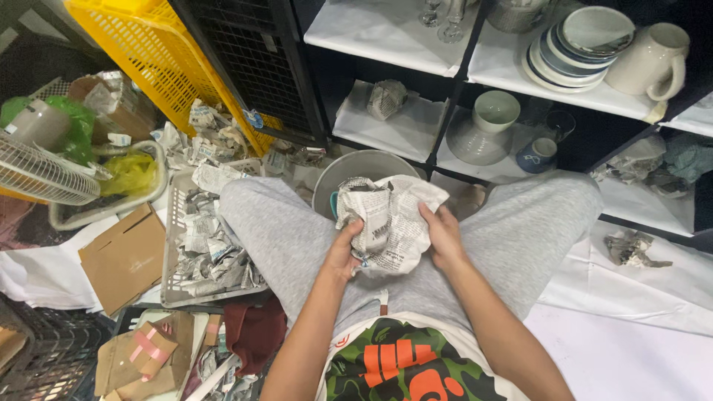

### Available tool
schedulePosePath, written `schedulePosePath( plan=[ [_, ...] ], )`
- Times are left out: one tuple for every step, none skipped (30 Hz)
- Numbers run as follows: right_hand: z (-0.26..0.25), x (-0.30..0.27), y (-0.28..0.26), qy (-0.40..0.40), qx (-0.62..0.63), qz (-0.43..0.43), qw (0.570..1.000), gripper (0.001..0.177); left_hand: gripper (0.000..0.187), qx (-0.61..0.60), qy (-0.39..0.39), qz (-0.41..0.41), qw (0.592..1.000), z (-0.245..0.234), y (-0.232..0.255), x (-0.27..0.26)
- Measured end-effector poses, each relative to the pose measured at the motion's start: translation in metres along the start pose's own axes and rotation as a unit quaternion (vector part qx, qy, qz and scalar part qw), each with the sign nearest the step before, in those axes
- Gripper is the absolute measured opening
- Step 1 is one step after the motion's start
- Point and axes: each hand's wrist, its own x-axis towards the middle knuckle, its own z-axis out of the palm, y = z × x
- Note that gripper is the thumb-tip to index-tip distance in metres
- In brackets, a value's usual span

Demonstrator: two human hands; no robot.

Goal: The person sits on the floor and wraps various ceramic items, including cups and glasses, in newspaper. They fold the paper around each item and place the wrapped objects onto a nearby shelf.

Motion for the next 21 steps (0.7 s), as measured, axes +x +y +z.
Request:
schedulePosePath(
  plan=[
    [0.005,-0.002,0.000,0.020,-0.034,-0.049,0.998,0.052,0.061,0.015,0.012,0.012,1.000,0.004,0.001,0.001],
    [0.007,-0.006,-0.002,0.021,-0.087,-0.156,0.984,0.059,0.060,0.030,0.024,0.024,0.999,0.007,0.000,0.000],
    [0.007,-0.013,-0.004,0.021,-0.140,-0.259,0.956,0.067,0.059,0.043,0.037,0.037,0.998,0.011,0.001,-0.001],
    [0.008,-0.022,-0.007,0.019,-0.190,-0.358,0.914,0.075,0.058,0.039,0.054,0.045,0.997,0.014,0.003,0.000],
    [0.009,-0.030,-0.010,0.033,-0.250,-0.391,0.885,0.080,0.058,0.033,0.071,0.053,0.996,0.018,0.004,-0.001],
    [0.010,-0.040,-0.013,0.045,-0.308,-0.422,0.852,0.084,0.057,0.027,0.088,0.061,0.994,0.021,0.005,-0.002],
    [0.013,-0.046,-0.018,0.059,-0.364,-0.455,0.811,0.088,0.056,0.034,0.111,0.056,0.992,0.025,0.007,-0.002],
    [0.016,-0.056,-0.020,0.038,-0.387,-0.473,0.790,0.090,0.055,0.042,0.133,0.050,0.989,0.028,0.009,-0.006],
    [0.023,-0.064,-0.022,0.019,-0.408,-0.495,0.767,0.092,0.055,0.051,0.151,0.048,0.986,0.033,0.013,-0.006],
    [0.029,-0.068,-0.026,0.001,-0.429,-0.516,0.742,0.094,0.053,0.051,0.141,0.078,0.986,0.038,0.015,-0.003],
    [0.036,-0.072,-0.027,-0.026,-0.422,-0.472,0.773,0.094,0.051,0.051,0.135,0.106,0.984,0.040,0.013,-0.007],
    [0.042,-0.075,-0.028,-0.053,-0.414,-0.427,0.802,0.094,0.050,0.051,0.128,0.133,0.982,0.041,0.013,-0.007],
    [0.044,-0.081,-0.027,-0.081,-0.405,-0.375,0.830,0.094,0.048,0.050,0.125,0.147,0.980,0.040,0.010,-0.009],
    [0.044,-0.086,-0.026,-0.123,-0.396,-0.326,0.850,0.091,0.046,0.049,0.122,0.162,0.978,0.039,0.008,-0.009],
    [0.046,-0.088,-0.025,-0.166,-0.385,-0.278,0.865,0.088,0.044,0.048,0.117,0.178,0.976,0.038,0.009,-0.007],
    [0.046,-0.087,-0.025,-0.208,-0.372,-0.228,0.875,0.085,0.043,0.039,0.119,0.176,0.976,0.037,0.009,-0.006],
    [0.047,-0.087,-0.023,-0.198,-0.375,-0.178,0.888,0.087,0.042,0.031,0.122,0.174,0.977,0.035,0.009,-0.006],
    [0.046,-0.087,-0.019,-0.187,-0.377,-0.128,0.898,0.090,0.041,0.023,0.125,0.171,0.977,0.033,0.010,-0.005],
    [0.044,-0.086,-0.014,-0.174,-0.378,-0.075,0.906,0.092,0.042,0.012,0.124,0.170,0.978,0.031,0.009,-0.004],
    [0.040,-0.082,-0.009,-0.197,-0.361,-0.108,0.905,0.087,0.042,0.001,0.124,0.168,0.978,0.029,0.009,-0.002],
    [0.035,-0.077,-0.004,-0.219,-0.343,-0.141,0.903,0.081,0.042,-0.010,0.125,0.167,0.978,0.026,0.010,-0.001]
  ],
)
